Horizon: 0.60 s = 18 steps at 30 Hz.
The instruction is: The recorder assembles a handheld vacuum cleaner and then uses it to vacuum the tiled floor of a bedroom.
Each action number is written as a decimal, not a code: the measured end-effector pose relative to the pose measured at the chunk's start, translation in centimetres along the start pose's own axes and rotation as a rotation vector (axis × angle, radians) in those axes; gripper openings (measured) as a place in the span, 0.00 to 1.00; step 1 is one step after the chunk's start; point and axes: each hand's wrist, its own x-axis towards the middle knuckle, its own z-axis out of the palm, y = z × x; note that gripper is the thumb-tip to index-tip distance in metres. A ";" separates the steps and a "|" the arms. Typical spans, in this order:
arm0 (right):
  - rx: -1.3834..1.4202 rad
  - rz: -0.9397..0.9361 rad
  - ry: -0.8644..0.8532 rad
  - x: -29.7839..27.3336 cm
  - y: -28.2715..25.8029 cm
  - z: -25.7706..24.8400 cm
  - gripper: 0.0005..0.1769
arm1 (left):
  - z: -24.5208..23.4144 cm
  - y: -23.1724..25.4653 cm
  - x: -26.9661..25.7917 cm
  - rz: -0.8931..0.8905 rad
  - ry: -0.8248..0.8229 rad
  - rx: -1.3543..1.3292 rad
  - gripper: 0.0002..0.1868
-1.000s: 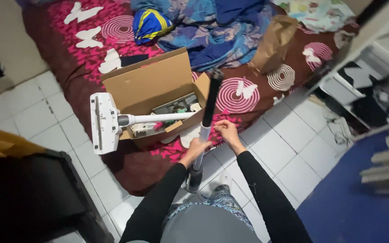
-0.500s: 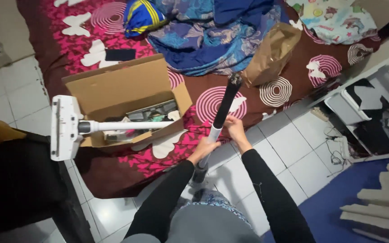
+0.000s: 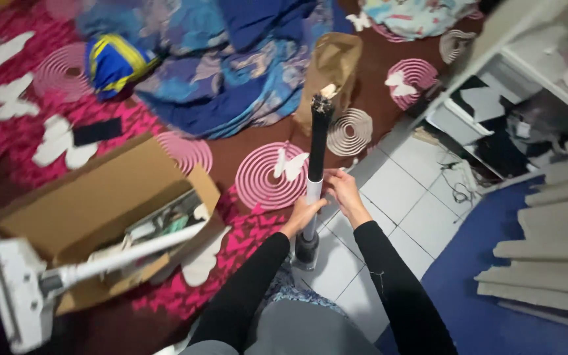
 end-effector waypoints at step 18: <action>0.241 -0.206 0.416 9.9 -11.2 -19.8 0.14 | 13.0 8.0 21.0 -0.060 -0.389 0.275 0.25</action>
